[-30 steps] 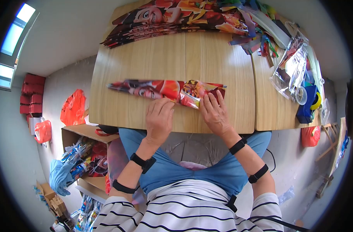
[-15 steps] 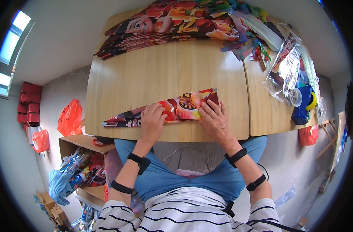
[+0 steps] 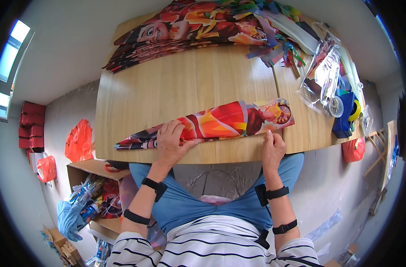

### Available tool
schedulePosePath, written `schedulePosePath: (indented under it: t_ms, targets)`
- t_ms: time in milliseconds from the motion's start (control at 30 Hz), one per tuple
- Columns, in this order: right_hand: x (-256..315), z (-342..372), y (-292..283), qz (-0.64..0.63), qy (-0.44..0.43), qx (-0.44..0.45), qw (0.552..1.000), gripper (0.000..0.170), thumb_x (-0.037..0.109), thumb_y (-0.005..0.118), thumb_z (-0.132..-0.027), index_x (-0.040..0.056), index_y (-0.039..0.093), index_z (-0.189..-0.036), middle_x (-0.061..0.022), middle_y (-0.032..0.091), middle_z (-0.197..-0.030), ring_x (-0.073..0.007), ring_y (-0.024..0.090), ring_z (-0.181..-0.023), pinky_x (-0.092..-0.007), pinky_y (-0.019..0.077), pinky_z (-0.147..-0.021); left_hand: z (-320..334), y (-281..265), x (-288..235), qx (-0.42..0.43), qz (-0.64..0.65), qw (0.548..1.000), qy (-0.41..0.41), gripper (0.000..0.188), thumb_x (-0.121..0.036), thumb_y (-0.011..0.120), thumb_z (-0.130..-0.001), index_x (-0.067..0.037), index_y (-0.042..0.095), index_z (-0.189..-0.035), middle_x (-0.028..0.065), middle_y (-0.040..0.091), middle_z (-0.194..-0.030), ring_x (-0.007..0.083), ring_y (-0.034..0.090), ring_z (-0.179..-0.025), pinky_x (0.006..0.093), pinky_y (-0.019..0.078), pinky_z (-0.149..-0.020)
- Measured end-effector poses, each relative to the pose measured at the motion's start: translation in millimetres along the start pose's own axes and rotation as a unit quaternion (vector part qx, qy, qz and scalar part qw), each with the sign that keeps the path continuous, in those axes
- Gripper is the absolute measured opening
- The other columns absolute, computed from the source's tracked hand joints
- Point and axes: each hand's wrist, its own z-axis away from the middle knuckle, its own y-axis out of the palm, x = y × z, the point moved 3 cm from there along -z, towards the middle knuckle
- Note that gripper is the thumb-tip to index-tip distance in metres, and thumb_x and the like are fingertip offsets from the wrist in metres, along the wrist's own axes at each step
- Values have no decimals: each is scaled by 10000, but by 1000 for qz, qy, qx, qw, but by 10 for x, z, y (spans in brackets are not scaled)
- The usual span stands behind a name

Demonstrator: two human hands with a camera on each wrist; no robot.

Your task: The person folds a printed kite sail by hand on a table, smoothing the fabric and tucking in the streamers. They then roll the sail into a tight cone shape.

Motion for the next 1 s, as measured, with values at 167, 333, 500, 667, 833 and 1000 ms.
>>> schedulePosePath:
  t_ms: [167,333,500,667,833,1000]
  targets:
    - [534,280,22,127,-255,44,958,134,156,754,-940,38,693,-917,-144,692,-903,-326,641,-750,-453,493,-671,0,66,66,3,-19,1000,22,600,-479,873,-762,-58,679,-1143,123,674,-1256,330,612,-1183,477,479,-1001]
    - [577,254,137,165,-397,14,903,119,112,746,-864,37,668,-913,-101,625,-944,-328,610,-976,-483,471,-880,-17,47,75,11,-9,1000,17,628,-477,891,-737,-50,682,-1147,128,674,-1254,339,617,-1169,478,487,-1001]
    - [520,211,67,283,-400,77,868,164,106,722,-833,22,694,-972,-102,666,-1057,-325,609,-1048,-467,452,-953,-39,-24,9,37,-24,999,31,657,-457,919,-701,-35,692,-1150,150,666,-1259,364,624,-1151,497,499,-1009]
    - [462,156,96,243,-440,49,863,196,90,713,-807,13,696,-986,-121,691,-1133,-324,620,-1106,-479,474,-984,-39,1,35,34,-27,998,40,660,-459,922,-689,-42,698,-1148,148,664,-1259,357,630,-1152,495,505,-996]
    - [344,128,169,200,-454,68,866,212,85,711,-808,5,703,-1004,-136,704,-1132,-324,655,-1074,-497,517,-1013,-79,2,32,35,-28,998,46,612,-508,877,-747,-55,700,-1119,122,659,-1227,345,620,-1132,476,501,-960]
    - [290,125,169,220,-485,50,845,235,125,767,-828,17,731,-1034,-134,729,-1114,-323,682,-1064,-504,507,-1088,-108,25,25,37,-50,995,76,556,-497,858,-783,-45,704,-1069,128,667,-1191,343,635,-1088,467,519,-930]
